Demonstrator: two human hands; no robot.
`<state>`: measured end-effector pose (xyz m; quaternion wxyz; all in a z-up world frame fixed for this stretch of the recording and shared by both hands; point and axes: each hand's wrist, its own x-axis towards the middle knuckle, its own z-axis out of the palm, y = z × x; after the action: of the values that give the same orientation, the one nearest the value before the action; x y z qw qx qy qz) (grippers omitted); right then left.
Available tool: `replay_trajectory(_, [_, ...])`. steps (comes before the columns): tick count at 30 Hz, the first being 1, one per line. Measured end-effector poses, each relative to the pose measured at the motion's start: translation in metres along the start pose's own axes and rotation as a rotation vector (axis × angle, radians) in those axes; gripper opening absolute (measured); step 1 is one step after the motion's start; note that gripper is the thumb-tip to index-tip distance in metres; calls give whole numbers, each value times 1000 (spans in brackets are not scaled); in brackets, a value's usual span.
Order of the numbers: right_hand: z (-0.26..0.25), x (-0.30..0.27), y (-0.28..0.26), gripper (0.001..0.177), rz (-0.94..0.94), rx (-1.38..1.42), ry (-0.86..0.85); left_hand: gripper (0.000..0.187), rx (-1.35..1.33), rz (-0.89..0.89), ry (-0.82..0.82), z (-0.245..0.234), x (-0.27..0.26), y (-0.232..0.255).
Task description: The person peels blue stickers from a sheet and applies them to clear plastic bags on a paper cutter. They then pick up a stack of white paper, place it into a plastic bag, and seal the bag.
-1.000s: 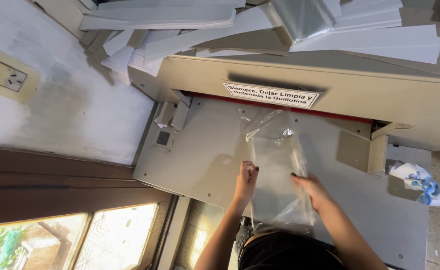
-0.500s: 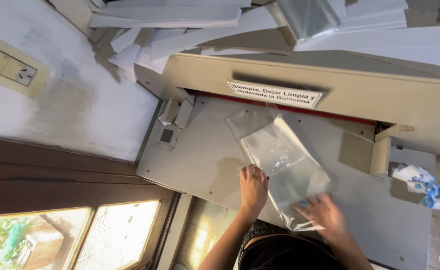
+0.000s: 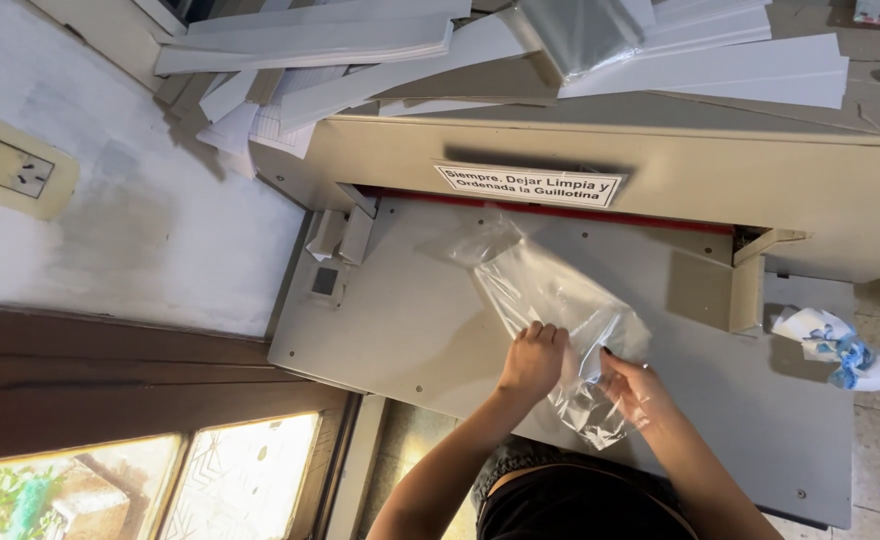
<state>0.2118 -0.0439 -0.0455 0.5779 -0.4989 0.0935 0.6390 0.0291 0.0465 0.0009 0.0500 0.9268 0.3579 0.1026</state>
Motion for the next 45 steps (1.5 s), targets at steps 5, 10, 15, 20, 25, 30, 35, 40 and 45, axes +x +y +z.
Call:
replay_trajectory(5, [32,-28,-17,16,-46,-35,-1,10,-6,-30,46,-25,-2,7])
replay_trajectory(10, [17,9,-4,7,-85,-112,-99,36,213,-191,158,1,41,2])
replay_trajectory(15, [33,0,-19,19,-130,-344,-40,38,183,37,263,6,54,12])
replay_trajectory(20, [38,6,-14,7,-238,-275,-57,43,117,102,299,-45,36,47])
replay_trajectory(25, [15,16,-15,18,-317,-248,-87,44,139,2,273,-65,15,49])
replay_trajectory(30, [22,23,-13,17,-143,-73,-78,39,116,6,234,-39,-5,50])
replay_trajectory(35, [44,-47,-24,23,96,348,-563,41,-13,52,280,-72,5,83])
replay_trajectory(40, [78,-100,-93,99,397,472,-1486,43,-693,-228,359,-159,14,93])
replay_trajectory(45, [64,-167,-114,84,-73,17,-363,39,-1090,-471,365,-192,18,83])
